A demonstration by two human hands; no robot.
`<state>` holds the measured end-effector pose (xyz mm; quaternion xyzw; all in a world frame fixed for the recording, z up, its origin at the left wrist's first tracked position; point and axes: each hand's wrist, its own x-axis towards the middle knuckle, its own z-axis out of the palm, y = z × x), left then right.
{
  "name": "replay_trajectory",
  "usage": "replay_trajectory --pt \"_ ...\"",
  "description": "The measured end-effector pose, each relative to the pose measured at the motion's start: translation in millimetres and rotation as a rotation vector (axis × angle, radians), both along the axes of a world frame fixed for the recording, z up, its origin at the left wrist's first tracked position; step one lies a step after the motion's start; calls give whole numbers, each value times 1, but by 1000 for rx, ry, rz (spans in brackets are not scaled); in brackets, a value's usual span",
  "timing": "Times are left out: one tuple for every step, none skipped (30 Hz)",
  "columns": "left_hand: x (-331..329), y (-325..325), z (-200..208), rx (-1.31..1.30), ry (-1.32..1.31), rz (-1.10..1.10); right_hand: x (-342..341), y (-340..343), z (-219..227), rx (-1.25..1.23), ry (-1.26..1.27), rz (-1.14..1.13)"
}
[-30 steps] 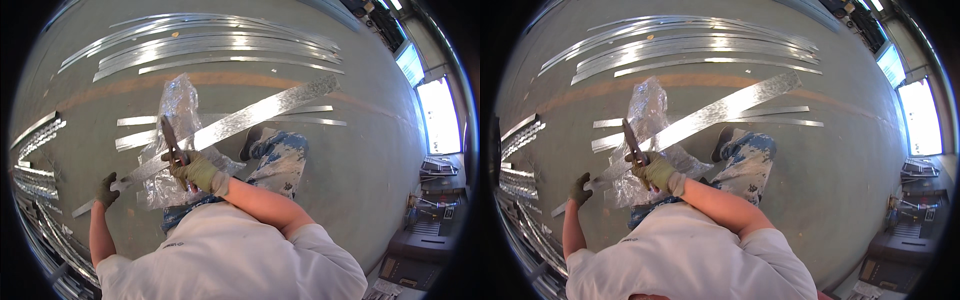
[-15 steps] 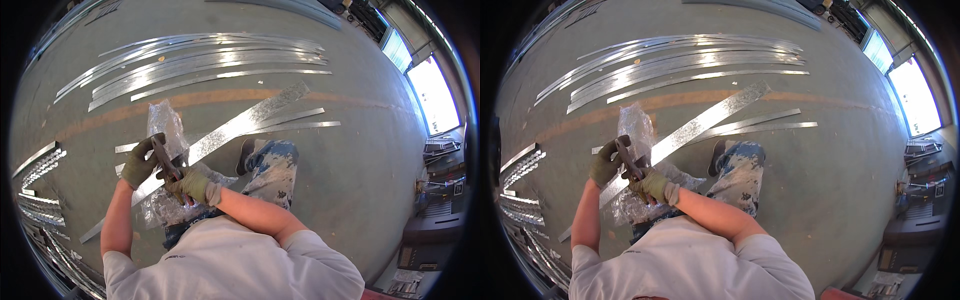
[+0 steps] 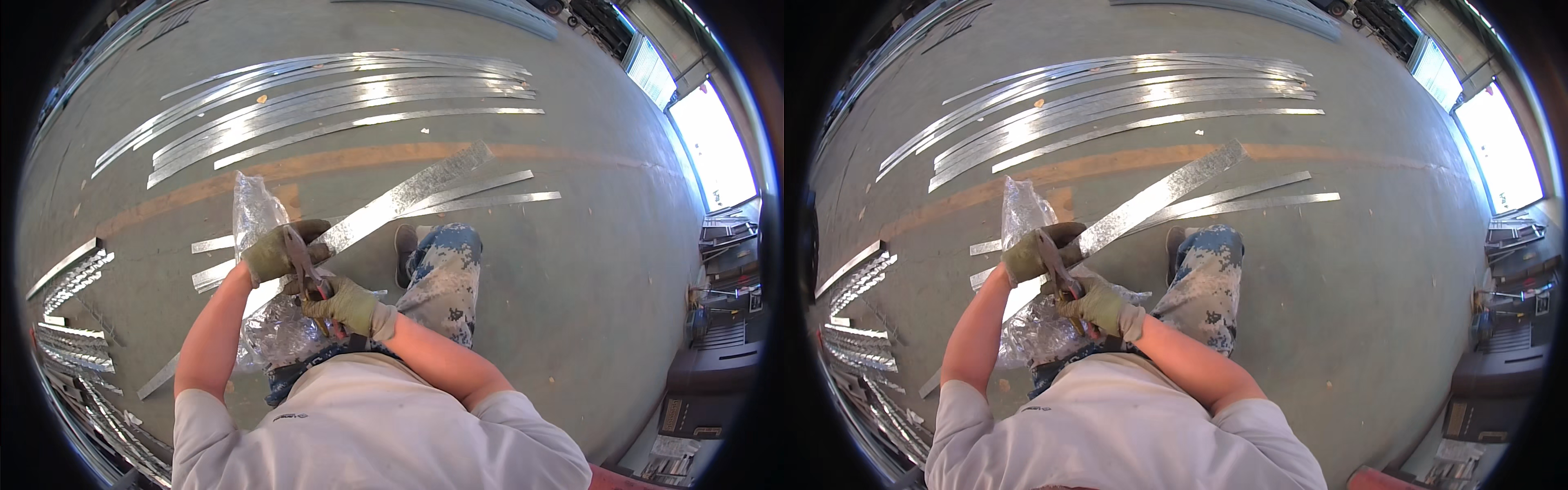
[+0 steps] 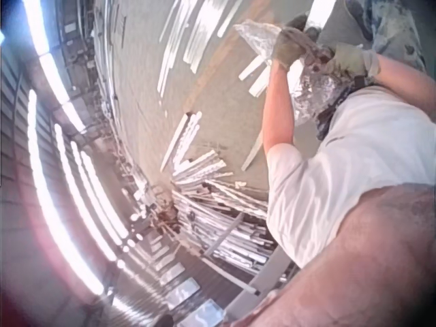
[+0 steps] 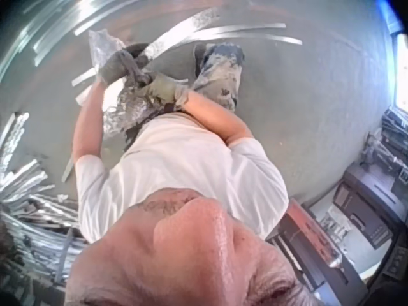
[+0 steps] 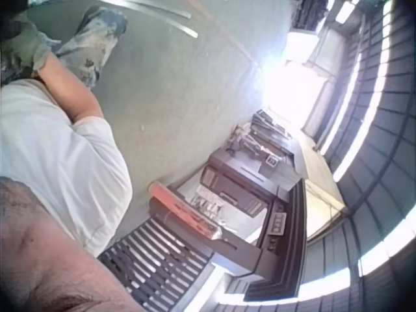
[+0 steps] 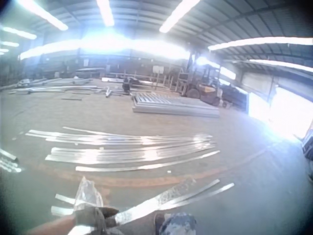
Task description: The person sits on the floor and uses tin snips to cut long silver metal strips into shorter pieces. The person repeatedly positions the snips, cuts the strip, and places the cut pieces aside on the floor.
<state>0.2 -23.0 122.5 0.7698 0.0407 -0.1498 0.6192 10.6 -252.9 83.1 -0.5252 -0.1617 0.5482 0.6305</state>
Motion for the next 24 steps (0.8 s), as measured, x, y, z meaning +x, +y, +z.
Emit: replay_trajectory --pt "6 -3 5 24 6 -41 1 -6 8 7 18 -22" --pt "13 -7 11 48 13 -81 3 -13 14 15 36 -43" --pt "19 -18 27 238 81 -112 6 -19 10 21 23 -43" --pt "19 -15 16 137 77 -77 9 -25 5 27 10 -41" --pt "17 -7 -6 35 73 -40 8 -33 3 43 46 -67" --pt "14 -2 -18 -62 70 3 8 -38 3 65 85 -89" --pt "12 -9 -3 6 90 76 6 -45 14 91 172 -147" --pt "12 -10 15 56 122 81 10 -55 20 88 146 -168" --pt "8 -10 34 110 157 91 13 -63 28 89 119 -183" --pt "6 -8 43 160 192 106 17 -71 36 88 91 -196" --pt "4 -1 38 154 159 125 26 -81 48 10 4 -177" --pt "2 5 32 143 155 141 32 -89 59 -65 -87 -158" --pt "1 10 24 132 153 154 31 -93 65 -78 -115 -248" --pt "-1 14 19 121 150 167 36 -100 59 -79 -167 -310" --pt "0 13 18 129 154 174 43 -109 46 -83 -218 -384" --pt "-2 11 18 140 162 185 49 -117 46 -146 -265 -418" --pt "-4 10 18 150 170 195 56 -125 46 -209 -310 -448" --pt "-7 9 22 156 182 223 67 -132 60 -331 -355 -436" --pt "-7 6 28 158 193 240 76 -138 67 -458 -400 -431" --pt "-7 4 30 160 204 257 81 -143 63 -412 -419 -506" --pt "-6 5 25 130 197 256 87 -147 57 -365 -442 -580" --pt "-8 10 16 105 195 265 93 -143 64 -311 -460 -646" --pt "-11 14 8 80 192 273 101 -152 81 -507 -446 -545" --pt "-10 15 3 84 187 279 112 -163 75 -523 -511 -538"
